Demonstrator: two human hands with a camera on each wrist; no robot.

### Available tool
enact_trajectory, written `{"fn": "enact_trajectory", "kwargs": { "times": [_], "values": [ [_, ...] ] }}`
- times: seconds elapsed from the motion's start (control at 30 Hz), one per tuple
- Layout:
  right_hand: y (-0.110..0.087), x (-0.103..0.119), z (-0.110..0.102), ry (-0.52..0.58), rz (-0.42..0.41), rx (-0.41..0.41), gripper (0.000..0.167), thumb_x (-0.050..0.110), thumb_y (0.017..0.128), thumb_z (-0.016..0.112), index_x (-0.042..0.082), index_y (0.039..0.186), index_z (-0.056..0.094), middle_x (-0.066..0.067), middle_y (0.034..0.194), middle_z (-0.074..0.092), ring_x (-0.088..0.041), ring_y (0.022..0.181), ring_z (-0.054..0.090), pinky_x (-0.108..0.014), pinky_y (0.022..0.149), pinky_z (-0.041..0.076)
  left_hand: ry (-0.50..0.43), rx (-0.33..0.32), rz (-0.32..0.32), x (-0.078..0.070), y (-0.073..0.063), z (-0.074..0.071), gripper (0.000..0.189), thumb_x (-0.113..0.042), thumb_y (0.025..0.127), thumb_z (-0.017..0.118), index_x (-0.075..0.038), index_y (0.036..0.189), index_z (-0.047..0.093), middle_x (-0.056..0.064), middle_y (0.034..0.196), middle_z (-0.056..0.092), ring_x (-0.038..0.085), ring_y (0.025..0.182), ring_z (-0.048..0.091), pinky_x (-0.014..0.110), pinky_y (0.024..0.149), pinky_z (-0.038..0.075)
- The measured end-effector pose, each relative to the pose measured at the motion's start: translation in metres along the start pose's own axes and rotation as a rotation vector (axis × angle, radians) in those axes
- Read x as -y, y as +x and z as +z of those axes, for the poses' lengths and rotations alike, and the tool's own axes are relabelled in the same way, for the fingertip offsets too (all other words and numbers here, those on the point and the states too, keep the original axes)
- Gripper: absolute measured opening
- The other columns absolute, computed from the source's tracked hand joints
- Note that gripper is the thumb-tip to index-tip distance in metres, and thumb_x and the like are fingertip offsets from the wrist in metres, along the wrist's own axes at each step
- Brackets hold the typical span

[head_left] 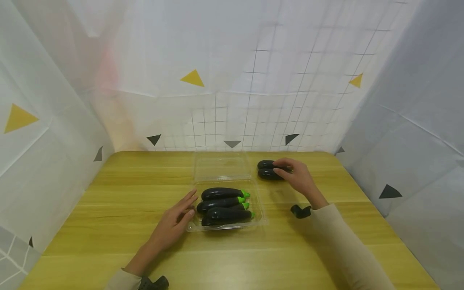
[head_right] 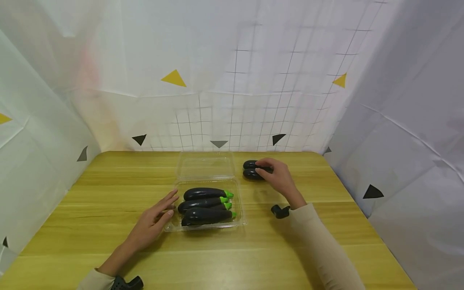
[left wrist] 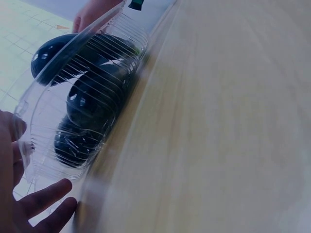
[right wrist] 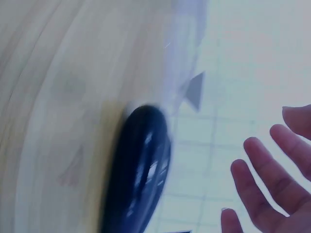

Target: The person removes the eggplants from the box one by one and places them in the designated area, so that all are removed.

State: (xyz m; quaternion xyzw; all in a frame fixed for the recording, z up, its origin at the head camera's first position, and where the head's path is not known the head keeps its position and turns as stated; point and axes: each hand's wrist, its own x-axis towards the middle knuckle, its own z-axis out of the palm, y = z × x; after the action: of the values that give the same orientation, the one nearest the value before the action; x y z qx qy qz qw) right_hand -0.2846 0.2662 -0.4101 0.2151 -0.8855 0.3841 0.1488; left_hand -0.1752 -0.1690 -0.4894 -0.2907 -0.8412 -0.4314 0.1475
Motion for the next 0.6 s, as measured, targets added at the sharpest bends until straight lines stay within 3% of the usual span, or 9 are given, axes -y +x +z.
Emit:
{"fn": "enact_trajectory", "kwargs": {
  "times": [0.3, 0.6],
  "values": [
    [-0.007, 0.040, 0.000, 0.099, -0.028, 0.024, 0.026, 0.021, 0.101, 0.072, 0.008, 0.124, 0.073, -0.008, 0.123, 0.071, -0.029, 0.116, 0.064, -0.052, 0.101, 0.048, -0.006, -0.013, 0.003, -0.001, 0.000, 0.001, 0.045, -0.013, 0.108, 0.058, -0.004, 0.152, 0.053, 0.010, 0.162, 0.042, 0.016, 0.111, 0.067, 0.041, 0.090, 0.055],
    [-0.012, 0.061, 0.006, 0.167, -0.079, 0.044, 0.025, 0.016, 0.102, 0.071, 0.009, 0.126, 0.072, -0.007, 0.126, 0.070, -0.028, 0.117, 0.064, -0.059, 0.100, 0.047, -0.016, -0.009, -0.004, -0.002, 0.000, 0.000, 0.046, -0.014, 0.108, 0.058, -0.005, 0.152, 0.053, 0.008, 0.162, 0.042, 0.018, 0.115, 0.066, 0.041, 0.090, 0.056]
  ]
}}
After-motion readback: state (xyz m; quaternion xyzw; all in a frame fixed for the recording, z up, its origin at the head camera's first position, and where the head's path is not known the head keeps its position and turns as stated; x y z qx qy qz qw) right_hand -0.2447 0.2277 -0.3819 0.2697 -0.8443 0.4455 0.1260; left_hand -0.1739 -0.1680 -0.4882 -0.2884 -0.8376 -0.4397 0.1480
